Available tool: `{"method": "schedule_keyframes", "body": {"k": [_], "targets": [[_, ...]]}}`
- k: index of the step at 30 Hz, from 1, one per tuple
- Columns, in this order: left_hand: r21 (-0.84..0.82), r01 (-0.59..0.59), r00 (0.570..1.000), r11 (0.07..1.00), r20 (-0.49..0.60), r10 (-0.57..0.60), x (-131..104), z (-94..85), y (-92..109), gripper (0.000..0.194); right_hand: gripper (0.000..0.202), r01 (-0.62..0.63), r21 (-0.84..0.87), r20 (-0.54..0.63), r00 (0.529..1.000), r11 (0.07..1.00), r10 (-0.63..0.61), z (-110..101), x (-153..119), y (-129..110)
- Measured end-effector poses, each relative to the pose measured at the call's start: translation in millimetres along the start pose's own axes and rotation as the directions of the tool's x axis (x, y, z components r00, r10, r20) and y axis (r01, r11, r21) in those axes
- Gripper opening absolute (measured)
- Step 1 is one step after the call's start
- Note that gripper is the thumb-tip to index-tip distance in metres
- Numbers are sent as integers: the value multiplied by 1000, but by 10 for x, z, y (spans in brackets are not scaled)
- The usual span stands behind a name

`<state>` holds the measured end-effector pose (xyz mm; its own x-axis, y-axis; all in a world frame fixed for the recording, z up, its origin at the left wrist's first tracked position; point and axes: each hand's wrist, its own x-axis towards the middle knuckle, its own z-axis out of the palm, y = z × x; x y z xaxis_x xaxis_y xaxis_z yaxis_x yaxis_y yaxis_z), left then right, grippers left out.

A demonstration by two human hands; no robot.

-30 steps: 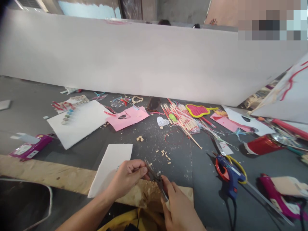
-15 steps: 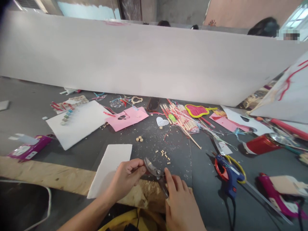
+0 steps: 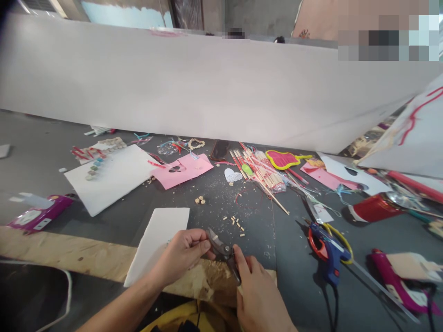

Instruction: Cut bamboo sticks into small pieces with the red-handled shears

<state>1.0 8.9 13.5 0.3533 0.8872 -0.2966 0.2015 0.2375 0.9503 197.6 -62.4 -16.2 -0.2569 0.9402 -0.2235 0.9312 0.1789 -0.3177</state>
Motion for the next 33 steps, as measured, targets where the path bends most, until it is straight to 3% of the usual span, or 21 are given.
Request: {"method": "schedule_keyframes", "body": {"k": [16,24,30,33], "targets": [[-35,-78,995,996,-57,76,17,57,-73,23,53,15,256,50,998,967,-28,-105,23,-17],[-12,-83,996,996,-36,83,26,42,-103,25,52,28,224,14,999,974,-32,-107,2,-25],[117,-194,980,974,-20,198,1,-7,-63,25,65,11,50,-94,996,999,-6,-92,19,36],[45,-126,992,991,9,126,-3,-29,-56,27,71,17,8,-116,993,1000,-16,-78,37,46]]}}
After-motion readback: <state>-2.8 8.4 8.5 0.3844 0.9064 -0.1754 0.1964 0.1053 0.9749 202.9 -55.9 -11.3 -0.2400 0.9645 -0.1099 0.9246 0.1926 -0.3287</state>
